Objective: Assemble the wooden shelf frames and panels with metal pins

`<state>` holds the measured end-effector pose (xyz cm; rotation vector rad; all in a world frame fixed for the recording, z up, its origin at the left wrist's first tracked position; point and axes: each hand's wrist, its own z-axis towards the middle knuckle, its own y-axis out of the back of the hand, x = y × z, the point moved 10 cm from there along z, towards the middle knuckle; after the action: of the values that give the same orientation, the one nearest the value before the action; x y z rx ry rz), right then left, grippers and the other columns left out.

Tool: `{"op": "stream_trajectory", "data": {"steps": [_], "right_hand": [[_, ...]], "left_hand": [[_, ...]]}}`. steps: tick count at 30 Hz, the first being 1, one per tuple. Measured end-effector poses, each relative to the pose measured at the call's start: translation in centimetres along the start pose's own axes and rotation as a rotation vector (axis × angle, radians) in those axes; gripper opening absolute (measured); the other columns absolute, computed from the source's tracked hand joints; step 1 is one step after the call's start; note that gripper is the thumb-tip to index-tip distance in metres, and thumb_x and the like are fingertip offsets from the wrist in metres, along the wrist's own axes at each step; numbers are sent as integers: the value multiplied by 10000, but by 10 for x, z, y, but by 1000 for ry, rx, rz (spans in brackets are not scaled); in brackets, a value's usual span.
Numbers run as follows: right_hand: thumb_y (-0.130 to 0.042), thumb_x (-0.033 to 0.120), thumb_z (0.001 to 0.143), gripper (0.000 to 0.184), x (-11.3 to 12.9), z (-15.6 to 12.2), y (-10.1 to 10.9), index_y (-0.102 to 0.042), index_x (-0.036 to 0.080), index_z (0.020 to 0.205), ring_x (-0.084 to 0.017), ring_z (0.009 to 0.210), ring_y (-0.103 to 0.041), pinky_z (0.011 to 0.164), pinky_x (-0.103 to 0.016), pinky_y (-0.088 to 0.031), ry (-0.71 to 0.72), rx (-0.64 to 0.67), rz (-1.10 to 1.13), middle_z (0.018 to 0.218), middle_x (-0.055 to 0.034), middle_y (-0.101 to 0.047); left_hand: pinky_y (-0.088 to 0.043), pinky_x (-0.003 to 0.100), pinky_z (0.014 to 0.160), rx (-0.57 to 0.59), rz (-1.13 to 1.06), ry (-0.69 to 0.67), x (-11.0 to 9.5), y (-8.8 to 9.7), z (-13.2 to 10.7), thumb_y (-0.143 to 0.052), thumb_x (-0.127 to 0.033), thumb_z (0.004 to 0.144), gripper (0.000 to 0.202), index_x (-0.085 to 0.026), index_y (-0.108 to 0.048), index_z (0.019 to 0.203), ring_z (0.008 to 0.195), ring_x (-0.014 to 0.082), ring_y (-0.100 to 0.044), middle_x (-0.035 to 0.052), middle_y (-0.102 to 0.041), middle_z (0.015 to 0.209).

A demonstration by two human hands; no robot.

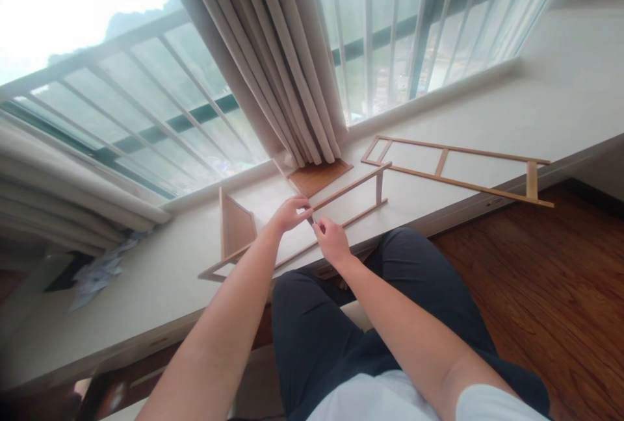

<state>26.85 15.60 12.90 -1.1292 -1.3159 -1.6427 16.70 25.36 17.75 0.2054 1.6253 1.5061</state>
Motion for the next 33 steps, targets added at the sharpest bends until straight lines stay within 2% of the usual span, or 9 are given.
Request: {"op": "stream_trajectory", "data": {"steps": [15, 28, 33], "right_hand": [[-519, 371, 987, 248, 2, 3, 4, -556, 241, 780, -180, 651, -497, 633, -276, -290, 12, 16, -243, 655, 2, -582], [-529, 356, 992, 253, 3, 1, 1, -564, 238, 771, -176, 643, -495, 623, -274, -275, 6, 45, -265, 649, 6, -576], [-528, 347, 1003, 248, 2, 1, 1, -573, 238, 785, -179, 655, -505, 617, -280, -255, 6, 55, -298, 670, 0, -597]], "left_hand": [[-512, 316, 850, 14, 12, 8, -2, 1, 0, -612, -293, 880, 190, -184, -729, 777, 829, 179, -612, 53, -658, 896], [-512, 317, 864, 28, 3, 16, -3, 1, 0, -607, -279, 893, 191, -180, -717, 771, 843, 182, -612, 52, -656, 897], [-507, 323, 881, 44, 17, 11, -3, 0, 1, -518, -259, 914, 261, -176, -698, 743, 844, 187, -600, 56, -638, 886]]}}
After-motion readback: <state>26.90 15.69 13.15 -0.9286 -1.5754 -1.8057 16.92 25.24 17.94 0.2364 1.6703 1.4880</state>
